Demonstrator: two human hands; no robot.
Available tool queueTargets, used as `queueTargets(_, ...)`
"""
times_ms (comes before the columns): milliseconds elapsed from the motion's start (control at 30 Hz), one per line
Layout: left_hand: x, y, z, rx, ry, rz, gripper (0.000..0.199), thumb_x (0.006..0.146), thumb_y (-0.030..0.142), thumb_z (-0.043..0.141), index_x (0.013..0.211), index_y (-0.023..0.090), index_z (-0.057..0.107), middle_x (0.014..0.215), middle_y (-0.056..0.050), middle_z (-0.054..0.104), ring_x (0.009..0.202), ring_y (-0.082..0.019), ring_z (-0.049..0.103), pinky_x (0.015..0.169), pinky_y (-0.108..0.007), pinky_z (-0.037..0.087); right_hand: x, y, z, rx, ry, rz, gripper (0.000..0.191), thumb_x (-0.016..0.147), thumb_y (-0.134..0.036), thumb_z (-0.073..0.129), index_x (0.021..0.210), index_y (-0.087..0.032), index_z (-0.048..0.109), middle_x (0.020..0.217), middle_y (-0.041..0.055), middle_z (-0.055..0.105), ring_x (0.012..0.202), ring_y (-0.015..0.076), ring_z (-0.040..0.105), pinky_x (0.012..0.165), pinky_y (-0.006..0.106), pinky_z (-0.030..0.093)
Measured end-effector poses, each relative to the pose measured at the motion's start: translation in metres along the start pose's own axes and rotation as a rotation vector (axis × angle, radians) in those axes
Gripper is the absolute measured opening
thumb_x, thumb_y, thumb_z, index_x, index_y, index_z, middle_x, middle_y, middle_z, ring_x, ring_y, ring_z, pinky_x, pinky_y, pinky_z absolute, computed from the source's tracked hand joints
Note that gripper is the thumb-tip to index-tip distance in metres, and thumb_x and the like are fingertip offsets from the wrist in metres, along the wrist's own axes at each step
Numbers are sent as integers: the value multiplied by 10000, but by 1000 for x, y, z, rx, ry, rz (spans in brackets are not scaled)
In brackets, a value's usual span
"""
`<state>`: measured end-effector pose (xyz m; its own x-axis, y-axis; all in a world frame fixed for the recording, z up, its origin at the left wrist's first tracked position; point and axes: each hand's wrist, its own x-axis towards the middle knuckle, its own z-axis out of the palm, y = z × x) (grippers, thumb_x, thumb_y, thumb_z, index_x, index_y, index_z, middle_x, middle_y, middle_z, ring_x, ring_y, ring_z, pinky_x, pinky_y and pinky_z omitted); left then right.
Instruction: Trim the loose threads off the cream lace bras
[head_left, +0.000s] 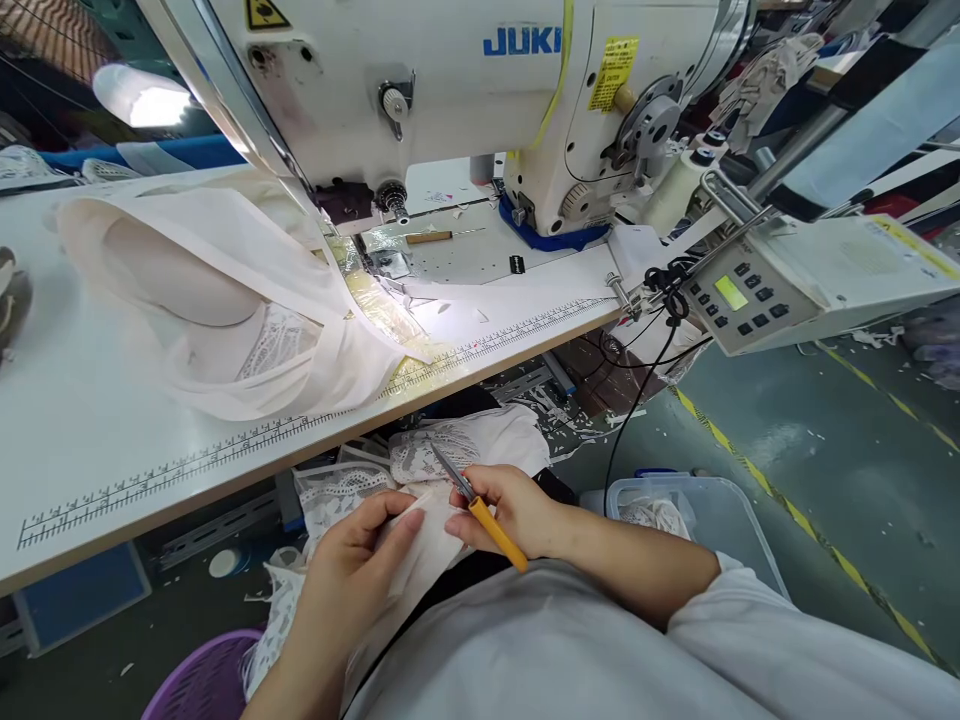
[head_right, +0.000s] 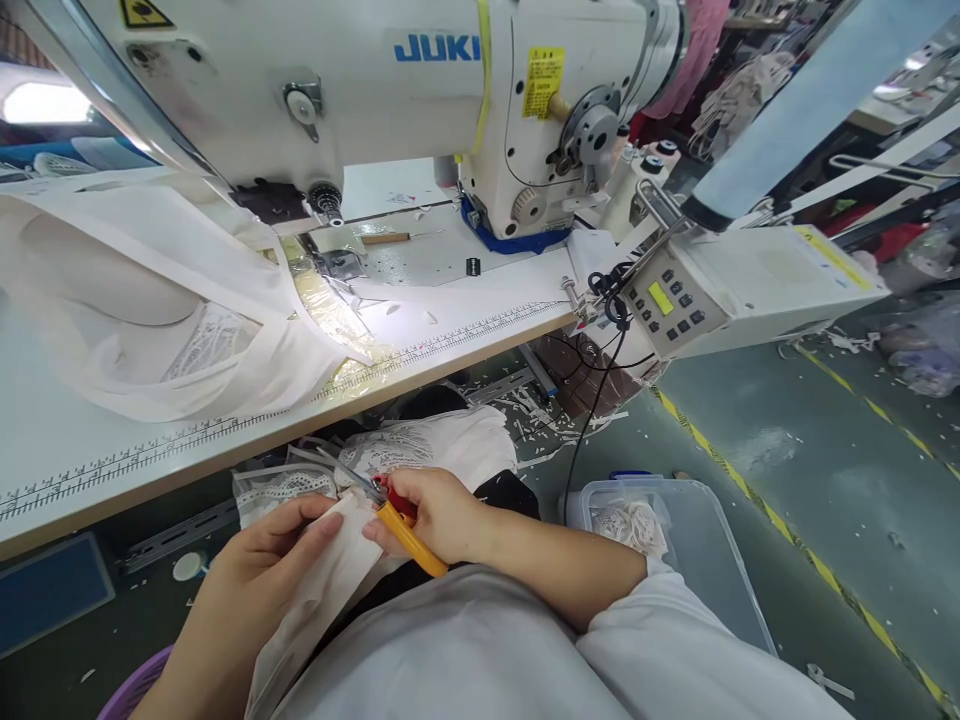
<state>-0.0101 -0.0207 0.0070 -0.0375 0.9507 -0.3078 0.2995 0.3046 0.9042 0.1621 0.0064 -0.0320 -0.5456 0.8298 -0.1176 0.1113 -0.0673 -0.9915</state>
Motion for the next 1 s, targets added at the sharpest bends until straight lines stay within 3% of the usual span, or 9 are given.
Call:
queueTargets(167, 3, 0, 6, -87, 13, 43, 88, 613, 291, 673, 655, 216, 692, 710, -14, 669, 706, -173, 589, 671, -241, 465, -3, -4, -6, 47, -132, 36, 393, 705, -526, 578, 668, -193, 372, 618, -45, 421, 530, 91, 466, 472, 207, 412)
queueTargets(333, 0, 0, 12, -424, -66, -223, 179, 562, 339, 729, 614, 186, 650, 585, 10, 637, 527, -117, 546, 497, -196, 444, -2, -13, -38, -378, -393, -155, 392, 710, -545, 554, 751, -181, 415, 706, -2, 467, 618, 121, 458, 553, 235, 407)
queueTargets(433, -3, -5, 14, -532, -114, -299, 229, 576, 378, 732, 638, 186, 623, 550, 32, 605, 471, -86, 508, 446, -169, 405, -4, -13, -52, -616, -526, -100, 386, 749, -551, 512, 752, -172, 441, 718, 20, 501, 621, 131, 459, 547, 232, 388)
queueTargets(567, -4, -12, 16, -546, -96, -283, 233, 595, 372, 729, 666, 184, 610, 568, 37, 598, 497, -84, 518, 475, -166, 414, -11, -12, -54, -794, -624, -22, 398, 768, -565, 483, 767, -167, 486, 707, 24, 531, 587, 133, 460, 502, 218, 341)
queueTargets(733, -5, -13, 16, -517, -103, -271, 223, 624, 369, 703, 663, 184, 584, 491, 56, 540, 394, -64, 431, 374, -157, 331, -15, -19, -45, -890, -605, 54, 440, 747, -606, 484, 749, -167, 503, 670, 19, 540, 536, 126, 444, 460, 212, 288)
queueTargets(1000, -3, -15, 18, -518, -89, -245, 216, 666, 362, 664, 629, 191, 537, 496, 75, 510, 423, -53, 409, 413, -148, 332, -16, -23, -41, -927, -575, 66, 610, 685, -764, 374, 719, -169, 501, 652, 26, 540, 539, 147, 475, 461, 226, 307)
